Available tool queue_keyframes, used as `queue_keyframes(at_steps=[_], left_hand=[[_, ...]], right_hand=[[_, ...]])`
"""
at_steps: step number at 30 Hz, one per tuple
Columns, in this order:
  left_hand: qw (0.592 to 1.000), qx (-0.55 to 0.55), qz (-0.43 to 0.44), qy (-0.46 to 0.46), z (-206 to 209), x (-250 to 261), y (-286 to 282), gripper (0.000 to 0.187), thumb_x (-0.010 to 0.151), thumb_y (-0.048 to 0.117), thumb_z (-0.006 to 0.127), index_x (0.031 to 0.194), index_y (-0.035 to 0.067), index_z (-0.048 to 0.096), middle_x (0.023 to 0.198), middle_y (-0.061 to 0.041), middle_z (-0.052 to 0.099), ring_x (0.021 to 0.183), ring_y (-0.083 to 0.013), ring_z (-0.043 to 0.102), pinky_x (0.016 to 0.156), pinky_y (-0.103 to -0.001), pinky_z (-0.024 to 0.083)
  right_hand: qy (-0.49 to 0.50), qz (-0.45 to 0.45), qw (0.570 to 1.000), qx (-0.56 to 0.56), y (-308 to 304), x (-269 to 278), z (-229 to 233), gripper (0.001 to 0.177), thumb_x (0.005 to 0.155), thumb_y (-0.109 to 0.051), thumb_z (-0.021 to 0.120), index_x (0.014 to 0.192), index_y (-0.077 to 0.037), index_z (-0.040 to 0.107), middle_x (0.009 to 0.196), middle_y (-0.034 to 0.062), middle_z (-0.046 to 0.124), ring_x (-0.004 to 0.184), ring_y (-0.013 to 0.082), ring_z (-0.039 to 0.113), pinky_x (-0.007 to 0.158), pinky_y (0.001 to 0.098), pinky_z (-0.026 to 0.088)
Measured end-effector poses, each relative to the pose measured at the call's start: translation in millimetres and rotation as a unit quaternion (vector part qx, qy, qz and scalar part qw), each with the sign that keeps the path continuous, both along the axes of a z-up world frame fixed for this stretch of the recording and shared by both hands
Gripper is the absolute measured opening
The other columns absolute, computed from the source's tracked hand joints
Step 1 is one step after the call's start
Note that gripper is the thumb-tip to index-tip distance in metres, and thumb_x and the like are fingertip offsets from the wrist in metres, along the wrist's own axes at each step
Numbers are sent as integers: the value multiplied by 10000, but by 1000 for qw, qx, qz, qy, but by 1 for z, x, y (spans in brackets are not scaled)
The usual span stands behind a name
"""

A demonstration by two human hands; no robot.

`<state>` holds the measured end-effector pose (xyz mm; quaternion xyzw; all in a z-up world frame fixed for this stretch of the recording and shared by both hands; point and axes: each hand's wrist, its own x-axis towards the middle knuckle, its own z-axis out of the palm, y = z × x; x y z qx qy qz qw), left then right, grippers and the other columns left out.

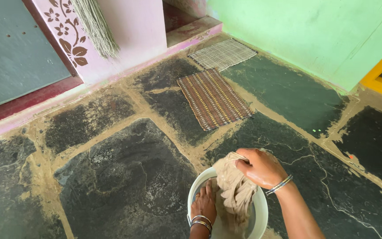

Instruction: The person mops the floor with a cloth, then rinses the cloth in a bucket of water and wrings it out before wiping a ledge near a window.

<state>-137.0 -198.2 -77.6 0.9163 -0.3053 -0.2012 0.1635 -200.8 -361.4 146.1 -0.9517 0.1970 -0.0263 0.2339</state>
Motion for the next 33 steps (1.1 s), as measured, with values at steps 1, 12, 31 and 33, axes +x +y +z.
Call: queue_keyframes(at_steps=[1,12,31,33], left_hand=[[1000,5,2,11,0,1,0,716,955,59,506,1598,121,196,1296,-136,536,1170,-335,612,897,-424,577],[1000,-7,-9,-9,-16,-1,1,676,947,58,517,1571,130,265,1321,-140,543,1175,-343,611,921,-428,563],[919,-274,-23,283,-73,-13,-25,1207,571,468,1008,1477,41,334,1493,-211,513,1371,-361,517,1097,-458,428],[898,-327,-18,294,-98,-3,-41,971,616,449,928,1399,31,534,1360,-209,704,1244,-350,690,1037,-392,547]], right_hand=[[-6,-12,1000,-8,2,0,1,257,886,-316,698,925,-62,683,769,135,719,738,327,707,688,435,554],[314,138,939,-30,-1,21,-284,933,766,-119,770,1569,-69,299,1492,211,472,1312,364,528,1069,416,484],[-131,39,930,341,-13,-4,-87,262,793,34,562,924,-11,784,890,23,783,805,112,723,737,278,580],[-185,-11,902,389,-11,-14,-67,287,789,63,531,933,5,773,861,50,766,783,127,703,715,280,569]])
